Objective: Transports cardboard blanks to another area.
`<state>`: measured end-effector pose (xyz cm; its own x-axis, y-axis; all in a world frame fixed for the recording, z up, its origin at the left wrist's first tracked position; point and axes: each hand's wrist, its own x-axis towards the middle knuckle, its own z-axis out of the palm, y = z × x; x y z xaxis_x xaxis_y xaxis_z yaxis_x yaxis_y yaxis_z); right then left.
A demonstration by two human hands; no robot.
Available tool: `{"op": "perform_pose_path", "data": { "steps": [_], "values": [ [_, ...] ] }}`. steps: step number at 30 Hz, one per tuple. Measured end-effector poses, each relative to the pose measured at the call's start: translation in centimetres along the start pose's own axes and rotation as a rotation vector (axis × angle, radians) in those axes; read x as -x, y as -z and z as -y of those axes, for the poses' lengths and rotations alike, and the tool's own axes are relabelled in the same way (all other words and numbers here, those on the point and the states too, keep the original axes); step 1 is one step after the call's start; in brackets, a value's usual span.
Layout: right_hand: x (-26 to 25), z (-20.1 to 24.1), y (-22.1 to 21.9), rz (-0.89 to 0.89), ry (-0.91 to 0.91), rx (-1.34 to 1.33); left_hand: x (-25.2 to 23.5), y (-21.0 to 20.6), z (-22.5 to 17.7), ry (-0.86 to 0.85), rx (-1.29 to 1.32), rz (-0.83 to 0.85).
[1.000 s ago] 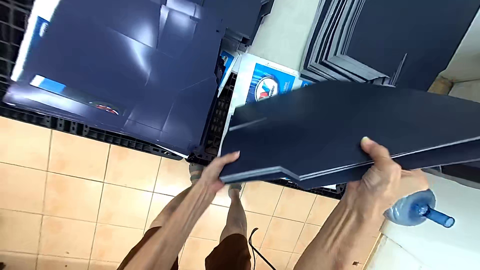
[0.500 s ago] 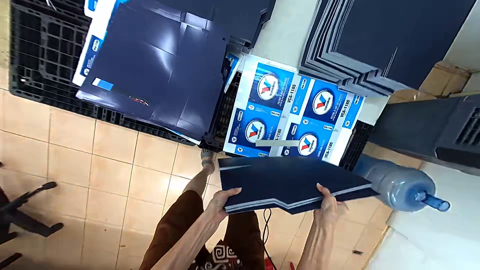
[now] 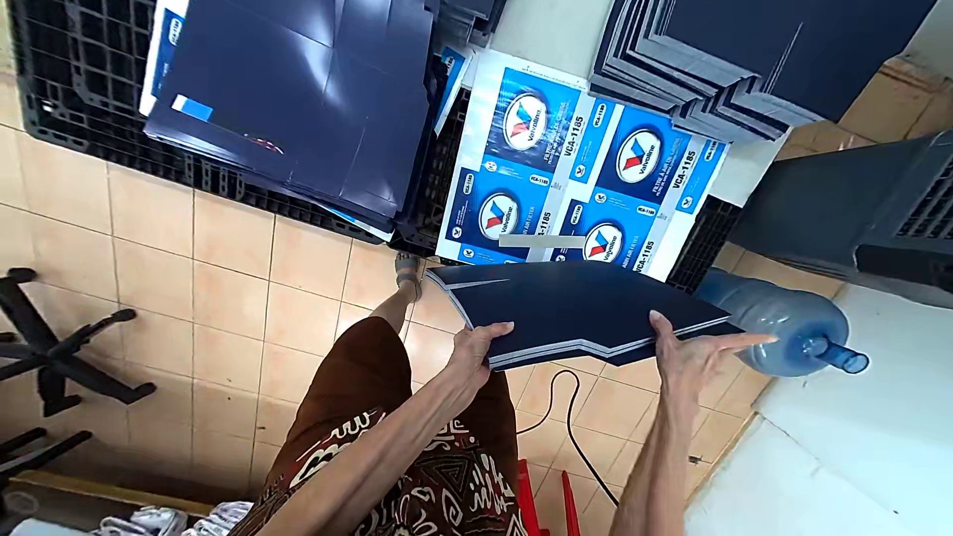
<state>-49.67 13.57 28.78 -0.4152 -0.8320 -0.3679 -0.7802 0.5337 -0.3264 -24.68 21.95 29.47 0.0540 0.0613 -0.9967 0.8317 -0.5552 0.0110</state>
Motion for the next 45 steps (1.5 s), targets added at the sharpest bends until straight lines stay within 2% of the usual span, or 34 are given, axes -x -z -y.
{"op": "perform_pose_path", "data": {
  "steps": [3, 5, 6, 7, 9, 10, 12, 15, 17, 21, 25, 30, 34, 45],
  "values": [
    [3.0, 3.3, 2.0, 0.293, 0.590, 0.353, -0.2, -0.8, 0.0, -0.013, 0.024, -0.010],
    [5.6, 5.0, -0.1, 0.482, 0.892, 0.446, -0.4, -1.2, 0.4, -0.012, 0.043, -0.016],
    [6.3, 5.0, -1.9, 0.506, 1.018, 0.445, -0.6, -1.3, 0.6, -0.010, 0.055, -0.023],
    [6.7, 4.3, -3.8, 0.460, 1.139, 0.431, -0.8, -1.4, 0.7, -0.003, 0.069, -0.029],
    [6.2, 3.5, -7.1, 0.202, 1.343, 0.395, -1.3, -1.7, 0.5, 0.010, 0.103, -0.033],
    [5.4, 3.9, -7.9, 0.134, 1.414, 0.363, -1.5, -1.8, 0.3, 0.016, 0.120, -0.030],
    [3.9, 5.0, -8.7, 0.170, 1.529, 0.271, -1.4, -1.7, 0.0, 0.033, 0.149, -0.025],
    [2.5, 6.4, -9.8, 0.363, 1.599, 0.209, -1.5, -1.6, -0.7, 0.064, 0.209, -0.024],
    [2.4, 6.8, -10.4, 0.422, 1.641, 0.206, -1.4, -1.2, -0.8, 0.085, 0.276, -0.003],
    [3.0, 8.1, -10.8, 0.407, 1.789, 0.184, -0.3, 0.2, -1.4, 0.130, 0.340, 0.001],
    [4.4, 9.5, -8.8, 0.454, 1.860, 0.225, 2.0, 1.7, -1.4, 0.149, 0.383, -0.006],
    [5.2, 9.0, -5.1, 0.462, 1.853, 0.278, 4.6, 1.7, -0.2, 0.209, 0.438, -0.005],
    [5.7, 8.6, -3.7, 0.440, 1.851, 0.269, 6.0, 2.1, 0.2, 0.190, 0.416, 0.028],
    [7.5, 9.2, -3.8, 0.399, 1.808, 0.278, 6.4, 3.9, -0.3, 0.110, 0.436, 0.129]
  ]
}}
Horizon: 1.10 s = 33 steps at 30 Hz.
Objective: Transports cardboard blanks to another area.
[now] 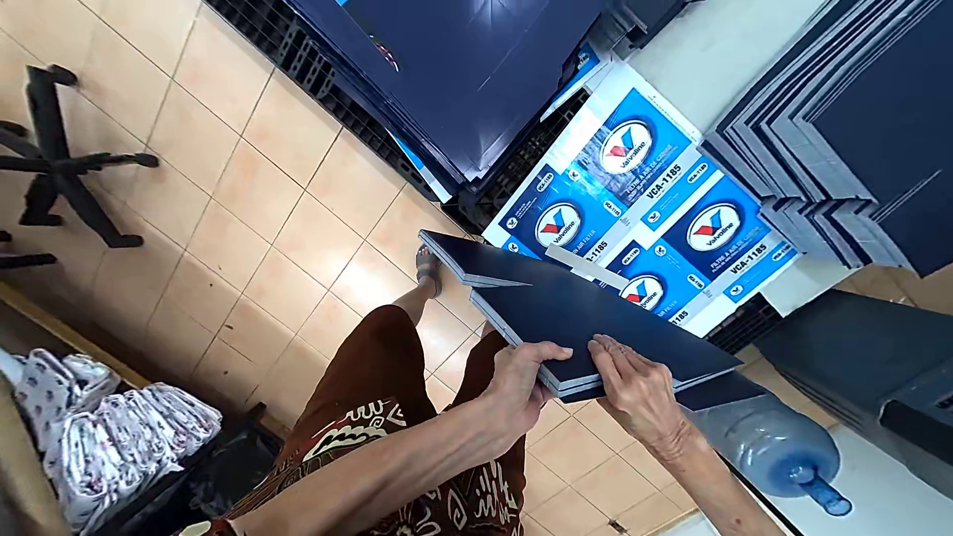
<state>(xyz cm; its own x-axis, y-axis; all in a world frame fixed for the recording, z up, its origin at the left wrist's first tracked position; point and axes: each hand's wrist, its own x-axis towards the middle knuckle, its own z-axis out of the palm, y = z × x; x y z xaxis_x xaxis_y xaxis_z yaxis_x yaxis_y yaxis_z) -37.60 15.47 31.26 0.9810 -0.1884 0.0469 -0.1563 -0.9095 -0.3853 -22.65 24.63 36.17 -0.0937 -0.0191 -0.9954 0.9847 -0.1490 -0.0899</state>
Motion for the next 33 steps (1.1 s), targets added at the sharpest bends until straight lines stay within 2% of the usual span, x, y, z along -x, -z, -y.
{"op": "perform_pose_path", "data": {
  "steps": [8, 10, 12, 13, 14, 16, 17, 18, 20, 22, 24, 27, 30, 33],
  "values": [
    [-0.6, -1.1, -0.1, 0.025, 0.020, -0.001, -0.5, 0.2, 0.1, -0.038, 0.023, 0.095],
    [-0.8, -1.3, -0.1, 0.031, 0.032, -0.009, -0.3, 1.3, 0.3, -0.054, 0.002, 0.224],
    [-1.1, -1.6, 0.1, 0.046, 0.038, -0.012, -0.7, 4.5, -0.1, -0.118, -0.247, 0.438],
    [-1.2, -1.9, 0.2, 0.055, 0.040, -0.007, -1.4, 6.6, -1.1, -0.184, -0.482, 0.475],
    [-1.3, -2.0, 0.3, 0.061, 0.043, -0.003, -2.4, 9.1, -2.6, -0.284, -0.750, 0.434],
    [-1.4, -2.3, 0.5, 0.075, 0.048, 0.007, -6.4, 13.6, -5.8, -0.552, -1.269, 0.070],
    [-1.4, -2.4, 0.4, 0.075, 0.047, 0.011, -9.6, 15.3, -7.1, -0.690, -1.427, -0.111],
    [-1.5, -2.5, 0.4, 0.074, 0.044, 0.014, -12.9, 16.6, -8.3, -0.828, -1.513, -0.222],
    [-1.7, -2.9, 0.3, 0.074, 0.039, 0.029, -19.0, 17.0, -11.1, -1.133, -1.606, -0.256],
    [-1.9, -3.0, 0.4, 0.082, 0.029, 0.035, -22.4, 15.5, -13.4, -1.330, -1.678, -0.130],
    [-2.3, -3.1, 0.4, 0.082, 0.011, 0.041, -24.0, 13.7, -15.4, -1.359, -1.655, -0.017],
    [-3.2, -3.1, 0.3, 0.084, -0.024, 0.042, -24.1, 11.6, -18.1, -1.338, -1.571, -0.012],
    [-3.5, -3.0, 1.0, 0.085, -0.090, 0.015, -22.5, 10.8, -19.4, -1.319, -1.747, 0.082],
    [-4.0, -1.9, 2.8, 0.080, -0.149, -0.017, -19.4, 13.1, -19.0, -1.309, -1.905, 0.169]
  ]
}}
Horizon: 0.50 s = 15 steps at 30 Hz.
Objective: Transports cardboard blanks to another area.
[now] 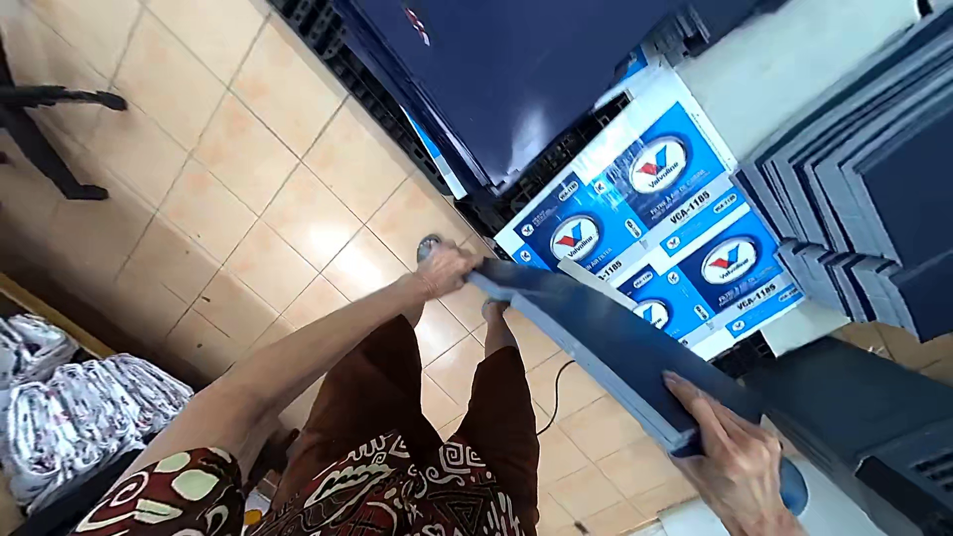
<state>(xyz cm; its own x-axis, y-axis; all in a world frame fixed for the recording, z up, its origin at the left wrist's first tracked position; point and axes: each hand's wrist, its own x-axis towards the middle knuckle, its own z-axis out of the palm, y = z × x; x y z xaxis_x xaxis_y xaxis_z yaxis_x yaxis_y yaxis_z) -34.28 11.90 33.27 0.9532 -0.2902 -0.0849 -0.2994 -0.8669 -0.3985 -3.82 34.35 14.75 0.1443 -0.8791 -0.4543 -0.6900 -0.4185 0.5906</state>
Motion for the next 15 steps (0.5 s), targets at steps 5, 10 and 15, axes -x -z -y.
{"op": "perform_pose_path", "data": {
  "steps": [5, 10, 15],
  "values": [
    [-2.5, 6.0, 3.4, 0.090, 0.012, -0.072, 9.8, 5.5, -0.4, -0.039, 0.010, -0.046],
    [-8.6, 14.3, 4.9, 0.107, 0.132, -0.126, 19.8, 12.0, 3.1, 0.027, 0.004, -0.167],
    [-14.8, 23.0, 6.5, 0.070, 0.270, -0.090, 28.2, 16.3, 7.3, 0.157, 0.070, -0.377]
  ]
}}
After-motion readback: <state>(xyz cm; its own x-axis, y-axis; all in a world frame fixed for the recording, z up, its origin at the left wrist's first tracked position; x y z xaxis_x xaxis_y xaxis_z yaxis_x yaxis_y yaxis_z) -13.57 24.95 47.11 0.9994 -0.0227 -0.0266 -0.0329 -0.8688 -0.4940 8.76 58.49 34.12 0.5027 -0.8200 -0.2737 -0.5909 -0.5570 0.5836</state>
